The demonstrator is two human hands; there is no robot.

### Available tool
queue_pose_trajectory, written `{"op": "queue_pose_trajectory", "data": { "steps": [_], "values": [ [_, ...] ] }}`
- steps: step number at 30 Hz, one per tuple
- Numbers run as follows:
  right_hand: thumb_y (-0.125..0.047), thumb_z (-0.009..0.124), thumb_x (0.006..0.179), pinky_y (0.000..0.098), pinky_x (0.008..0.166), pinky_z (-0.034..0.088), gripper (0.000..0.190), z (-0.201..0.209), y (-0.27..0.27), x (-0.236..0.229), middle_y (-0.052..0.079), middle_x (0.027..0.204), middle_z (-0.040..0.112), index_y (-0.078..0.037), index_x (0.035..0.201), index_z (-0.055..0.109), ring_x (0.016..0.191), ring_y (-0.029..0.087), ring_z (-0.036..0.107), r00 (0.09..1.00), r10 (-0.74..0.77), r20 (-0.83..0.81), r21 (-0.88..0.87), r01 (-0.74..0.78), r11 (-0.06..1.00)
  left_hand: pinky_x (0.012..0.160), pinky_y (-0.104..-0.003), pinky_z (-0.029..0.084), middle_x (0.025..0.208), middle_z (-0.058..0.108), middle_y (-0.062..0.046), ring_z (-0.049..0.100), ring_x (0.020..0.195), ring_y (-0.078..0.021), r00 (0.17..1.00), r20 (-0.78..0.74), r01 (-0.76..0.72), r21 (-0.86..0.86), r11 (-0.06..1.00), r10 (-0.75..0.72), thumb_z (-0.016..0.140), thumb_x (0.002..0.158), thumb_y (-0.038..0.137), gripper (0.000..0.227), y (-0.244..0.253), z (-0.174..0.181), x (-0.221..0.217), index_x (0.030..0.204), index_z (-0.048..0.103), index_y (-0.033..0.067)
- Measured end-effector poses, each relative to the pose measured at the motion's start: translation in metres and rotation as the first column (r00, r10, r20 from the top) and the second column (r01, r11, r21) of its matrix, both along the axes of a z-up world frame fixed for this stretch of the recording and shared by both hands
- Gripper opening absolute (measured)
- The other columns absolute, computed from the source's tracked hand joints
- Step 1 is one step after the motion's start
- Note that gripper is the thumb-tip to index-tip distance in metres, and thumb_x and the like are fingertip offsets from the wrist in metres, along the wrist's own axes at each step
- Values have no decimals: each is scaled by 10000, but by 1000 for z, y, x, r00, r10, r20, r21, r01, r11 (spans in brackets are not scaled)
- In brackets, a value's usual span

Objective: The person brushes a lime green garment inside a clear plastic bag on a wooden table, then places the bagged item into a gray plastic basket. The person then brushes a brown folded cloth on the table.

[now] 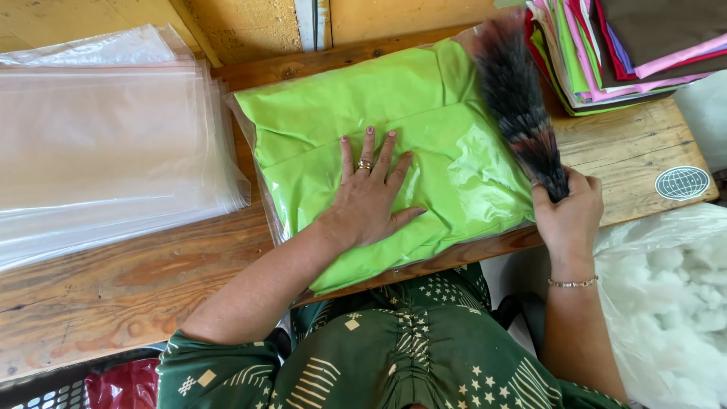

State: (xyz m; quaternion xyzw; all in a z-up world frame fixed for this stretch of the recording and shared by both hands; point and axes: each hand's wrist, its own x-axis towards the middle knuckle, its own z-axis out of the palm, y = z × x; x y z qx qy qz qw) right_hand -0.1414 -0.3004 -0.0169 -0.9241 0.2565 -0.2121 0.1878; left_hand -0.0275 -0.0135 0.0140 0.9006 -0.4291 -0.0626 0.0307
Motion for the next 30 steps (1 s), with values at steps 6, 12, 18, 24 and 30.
{"op": "queue_pose_trajectory", "data": {
  "steps": [6, 12, 18, 24, 30],
  "values": [
    [-343, 742, 811, 476, 709, 492, 451, -48, -59, 47, 136, 936, 476, -32, 1127, 660, 883, 416, 586, 1000, 2, -16, 25, -2, 1000, 1060, -682, -68, 1536, 100, -215, -2, 1405, -452, 999, -12, -34, -43, 998, 34, 266, 870, 701, 835, 2, 4, -5, 1460, 268, 111],
    [-432, 731, 778, 428, 658, 478, 421, -39, -60, 77, 138, 841, 579, -98, 1024, 658, 898, 339, 623, 981, -36, -193, 209, 77, 975, 1058, -680, -77, 1538, 87, -216, -10, 1406, -449, 999, -33, -29, -15, 999, 28, 241, 872, 699, 836, 3, 5, -7, 1469, 243, 113],
    [-397, 716, 803, 369, 636, 472, 369, -31, -50, 89, 147, 798, 630, -91, 1007, 687, 862, 279, 637, 998, -9, -65, 449, 38, 893, 1057, -679, -80, 1540, 86, -213, -11, 1408, -442, 999, -34, -38, -7, 999, 38, 233, 874, 698, 835, 3, 3, -8, 1472, 236, 115],
    [-383, 736, 806, 323, 466, 456, 359, -19, -35, 104, 70, 713, 547, -72, 974, 673, 754, 187, 606, 999, -25, 26, 556, 7, 831, 1060, -674, -81, 1542, 80, -206, -16, 1410, -439, 999, -25, -47, -22, 999, 47, 242, 873, 697, 833, 3, 1, -7, 1473, 239, 118],
    [-465, 803, 804, 359, 567, 475, 438, -27, -46, 133, 45, 658, 568, -61, 900, 663, 759, 237, 644, 998, 58, 11, 297, -59, 953, 1062, -671, -88, 1543, 78, -204, -18, 1411, -435, 999, -35, -43, -22, 999, 42, 247, 870, 703, 839, 1, 2, -7, 1475, 235, 121]
  ]
}}
